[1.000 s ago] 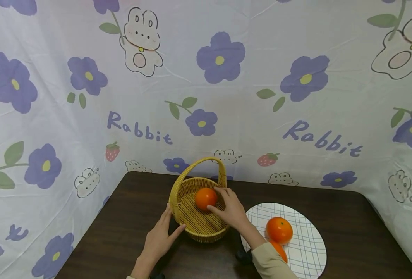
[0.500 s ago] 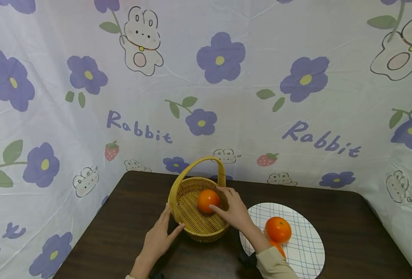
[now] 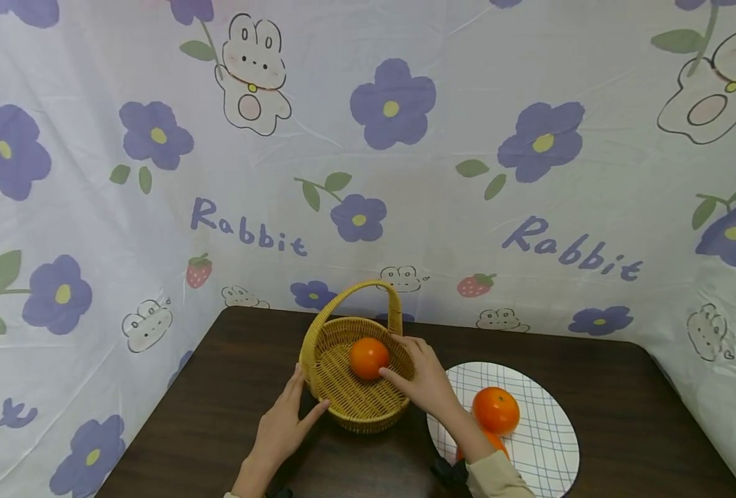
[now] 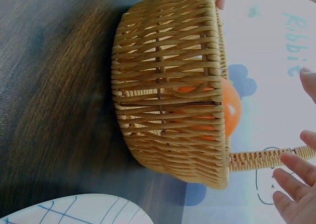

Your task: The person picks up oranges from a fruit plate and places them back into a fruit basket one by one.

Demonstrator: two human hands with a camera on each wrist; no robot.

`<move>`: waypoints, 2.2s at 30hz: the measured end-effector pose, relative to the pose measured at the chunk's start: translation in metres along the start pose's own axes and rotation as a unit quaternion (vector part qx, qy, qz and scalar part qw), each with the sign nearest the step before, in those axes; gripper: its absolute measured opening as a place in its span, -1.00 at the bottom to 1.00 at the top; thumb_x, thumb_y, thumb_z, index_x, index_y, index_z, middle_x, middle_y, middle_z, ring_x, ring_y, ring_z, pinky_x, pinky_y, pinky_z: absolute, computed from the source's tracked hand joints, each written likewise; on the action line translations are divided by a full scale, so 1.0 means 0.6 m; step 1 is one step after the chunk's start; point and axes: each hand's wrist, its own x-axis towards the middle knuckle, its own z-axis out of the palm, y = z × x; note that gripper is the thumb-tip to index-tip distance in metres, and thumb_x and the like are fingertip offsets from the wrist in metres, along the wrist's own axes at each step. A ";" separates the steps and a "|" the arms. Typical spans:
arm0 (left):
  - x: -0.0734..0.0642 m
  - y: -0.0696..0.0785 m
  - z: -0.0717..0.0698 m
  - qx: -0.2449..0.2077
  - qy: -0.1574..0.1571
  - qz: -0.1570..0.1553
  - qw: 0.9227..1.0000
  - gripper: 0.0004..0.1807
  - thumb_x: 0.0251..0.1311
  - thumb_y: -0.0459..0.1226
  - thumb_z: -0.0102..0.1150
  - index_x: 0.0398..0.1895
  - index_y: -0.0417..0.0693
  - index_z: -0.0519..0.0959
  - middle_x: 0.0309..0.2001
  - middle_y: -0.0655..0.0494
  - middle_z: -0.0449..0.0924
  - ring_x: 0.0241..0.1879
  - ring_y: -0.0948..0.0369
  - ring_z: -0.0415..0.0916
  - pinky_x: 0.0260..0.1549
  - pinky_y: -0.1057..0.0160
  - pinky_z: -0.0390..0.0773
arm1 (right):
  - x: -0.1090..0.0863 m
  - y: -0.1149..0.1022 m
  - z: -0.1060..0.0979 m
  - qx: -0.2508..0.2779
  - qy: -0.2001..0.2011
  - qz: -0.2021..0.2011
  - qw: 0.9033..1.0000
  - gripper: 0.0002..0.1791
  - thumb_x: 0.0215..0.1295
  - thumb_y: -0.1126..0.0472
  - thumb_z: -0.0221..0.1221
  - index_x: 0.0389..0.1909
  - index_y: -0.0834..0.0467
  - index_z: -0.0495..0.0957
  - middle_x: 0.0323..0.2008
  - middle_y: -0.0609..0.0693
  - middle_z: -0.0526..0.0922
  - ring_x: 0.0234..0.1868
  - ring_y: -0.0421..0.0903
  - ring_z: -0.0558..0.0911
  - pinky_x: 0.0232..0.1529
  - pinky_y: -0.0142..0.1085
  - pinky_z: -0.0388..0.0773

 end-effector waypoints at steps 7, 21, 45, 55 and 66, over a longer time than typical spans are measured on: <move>-0.001 0.001 -0.001 0.002 -0.005 -0.005 1.000 -0.09 0.13 0.30 -0.06 0.47 0.26 -0.14 0.46 0.13 -0.05 0.18 -0.07 0.37 -0.48 0.05 0.48 | -0.010 0.002 -0.011 0.005 0.006 0.001 1.000 -0.28 0.09 -0.16 0.26 0.25 0.04 0.37 0.18 0.06 0.38 0.20 0.07 0.37 0.10 0.08 0.36; 0.000 0.001 -0.005 0.002 -0.016 -0.009 1.000 -0.08 0.14 0.31 -0.08 0.48 0.26 -0.17 0.46 0.15 -0.09 0.16 -0.08 0.38 -0.48 0.06 0.49 | -0.029 0.001 -0.030 0.019 0.013 0.015 1.000 -0.33 0.08 -0.09 0.29 0.24 -0.02 0.38 0.18 0.04 0.39 0.22 0.09 0.36 0.10 0.09 0.36; 0.000 0.002 -0.005 0.001 -0.011 -0.018 1.000 -0.08 0.12 0.31 -0.07 0.47 0.29 -0.17 0.46 0.20 -0.09 0.18 -0.04 0.38 -0.40 -0.01 0.50 | -0.063 0.020 -0.064 0.050 0.053 0.028 0.997 -0.36 0.08 -0.06 0.31 0.21 -0.05 0.39 0.16 0.00 0.41 0.20 0.05 0.37 0.11 0.12 0.33; -0.001 0.002 -0.005 -0.010 -0.012 -0.016 1.000 -0.09 0.14 0.30 -0.06 0.47 0.27 -0.16 0.46 0.18 -0.09 0.13 -0.07 0.41 -0.57 0.14 0.43 | -0.078 0.030 -0.076 0.050 0.056 0.036 0.997 -0.34 0.09 -0.07 0.29 0.23 -0.03 0.37 0.18 0.02 0.39 0.22 0.09 0.34 0.10 0.15 0.32; 0.001 0.002 -0.004 -0.009 -0.012 -0.013 1.000 -0.09 0.13 0.31 -0.08 0.47 0.27 -0.15 0.46 0.20 -0.09 0.14 -0.06 0.41 -0.47 0.06 0.49 | -0.093 0.035 -0.086 0.044 0.060 0.034 0.997 -0.31 0.09 -0.05 0.30 0.26 -0.01 0.33 0.20 0.04 0.40 0.23 0.08 0.33 0.11 0.15 0.31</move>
